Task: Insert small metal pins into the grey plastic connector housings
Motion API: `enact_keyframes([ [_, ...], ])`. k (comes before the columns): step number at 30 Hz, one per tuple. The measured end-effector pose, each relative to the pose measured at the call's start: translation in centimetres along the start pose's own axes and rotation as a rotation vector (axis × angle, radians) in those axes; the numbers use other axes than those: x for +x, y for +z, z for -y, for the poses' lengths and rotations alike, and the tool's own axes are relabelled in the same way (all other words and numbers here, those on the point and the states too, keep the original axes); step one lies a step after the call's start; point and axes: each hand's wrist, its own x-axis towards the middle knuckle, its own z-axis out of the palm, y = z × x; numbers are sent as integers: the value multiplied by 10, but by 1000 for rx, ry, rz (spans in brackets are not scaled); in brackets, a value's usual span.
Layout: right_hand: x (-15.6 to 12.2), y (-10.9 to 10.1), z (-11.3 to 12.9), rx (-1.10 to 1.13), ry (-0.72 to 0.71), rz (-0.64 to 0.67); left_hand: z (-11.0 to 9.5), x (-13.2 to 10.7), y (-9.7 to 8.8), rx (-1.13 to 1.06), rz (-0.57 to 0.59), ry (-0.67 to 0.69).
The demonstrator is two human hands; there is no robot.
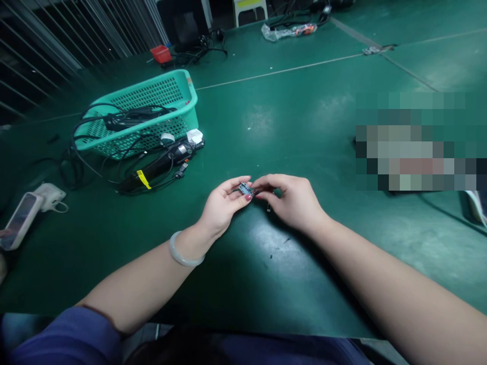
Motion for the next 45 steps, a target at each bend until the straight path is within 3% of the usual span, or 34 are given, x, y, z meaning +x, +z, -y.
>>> enact_keyframes([
  [7, 0, 3, -2, -5, 37, 12, 0, -2, 2, 14, -41, -3],
  [11, 1, 3, -1, 25, 163, -21, -1, -3, 3, 74, -56, 47],
  [19, 5, -1, -1, 262, 348, 132, 0, -1, 2, 196, -56, 111],
  [22, 6, -4, -3, 289, 381, 124, 2, -1, 1, 237, -70, 121],
  [31, 4, -2, -3, 196, 249, 97, 8, -3, -2, 335, 6, 177],
  [45, 1, 1, 0, 52, 185, 18, 7, -5, -2, 383, 45, 122],
])
